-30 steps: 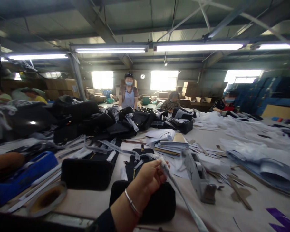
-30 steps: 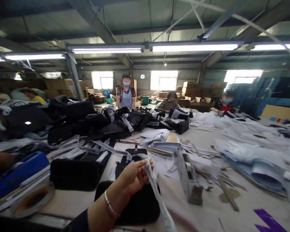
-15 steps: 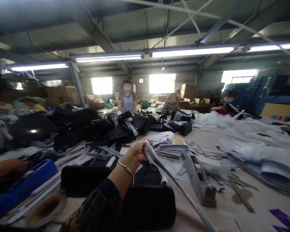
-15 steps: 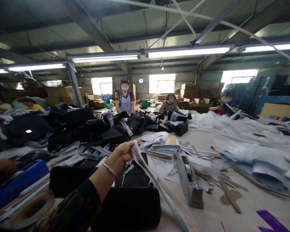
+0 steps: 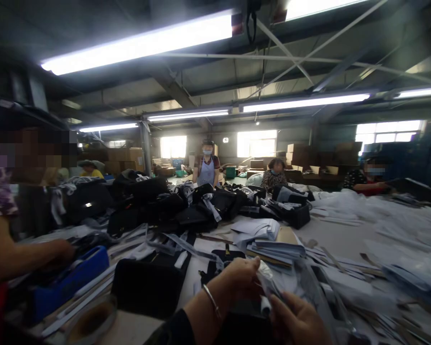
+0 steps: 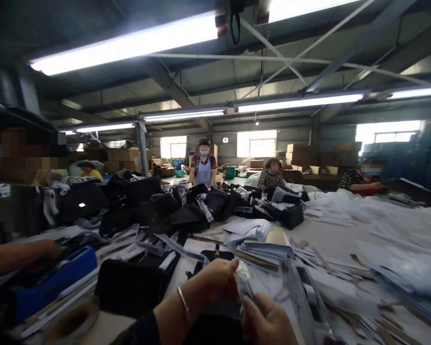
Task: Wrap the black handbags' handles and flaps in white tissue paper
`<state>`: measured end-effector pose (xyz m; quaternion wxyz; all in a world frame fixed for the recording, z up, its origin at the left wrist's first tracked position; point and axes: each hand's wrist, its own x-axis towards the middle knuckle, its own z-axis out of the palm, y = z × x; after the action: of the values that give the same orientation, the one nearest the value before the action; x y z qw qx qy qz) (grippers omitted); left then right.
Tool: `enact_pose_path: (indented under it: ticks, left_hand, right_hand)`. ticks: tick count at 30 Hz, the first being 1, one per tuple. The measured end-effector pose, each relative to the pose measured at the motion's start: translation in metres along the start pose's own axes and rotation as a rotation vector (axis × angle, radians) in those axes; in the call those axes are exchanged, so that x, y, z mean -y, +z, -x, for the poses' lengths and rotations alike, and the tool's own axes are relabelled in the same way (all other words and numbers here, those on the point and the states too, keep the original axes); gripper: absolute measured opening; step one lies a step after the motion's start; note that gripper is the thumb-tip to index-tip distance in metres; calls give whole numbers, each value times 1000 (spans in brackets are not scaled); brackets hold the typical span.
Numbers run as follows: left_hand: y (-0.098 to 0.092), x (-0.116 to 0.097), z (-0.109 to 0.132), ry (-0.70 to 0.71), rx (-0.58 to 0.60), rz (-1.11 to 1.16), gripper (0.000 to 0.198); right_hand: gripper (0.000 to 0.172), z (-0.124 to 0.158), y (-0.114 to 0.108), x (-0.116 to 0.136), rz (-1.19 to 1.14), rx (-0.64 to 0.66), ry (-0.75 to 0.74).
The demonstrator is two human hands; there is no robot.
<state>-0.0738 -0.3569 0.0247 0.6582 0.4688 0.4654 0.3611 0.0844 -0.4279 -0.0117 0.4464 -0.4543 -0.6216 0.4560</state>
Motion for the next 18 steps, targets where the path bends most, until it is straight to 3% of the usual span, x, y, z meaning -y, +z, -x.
enact_pose_path:
  ticks: [3,5,9,14,18]
  left_hand:
    - [-42,-14,-9,100,-104,-644,41]
    - [-69,-19,-22,142,-184,-808,25]
    - [-97,-8,-57,174,-189,-870,5]
    - [-97,16,-82,239,-239,-826,9]
    - [-98,19,-88,285,-310,-732,16]
  right_hand:
    - [51,-6,-13,16,-317,27,119]
    - [47,-9,-18,34,-459,-25,145]
    - [40,-23,-16,71,-567,-27,159]
    - [34,-48,-9,91,-574,20,170]
    - [28,-61,-4,100,-607,38,167]
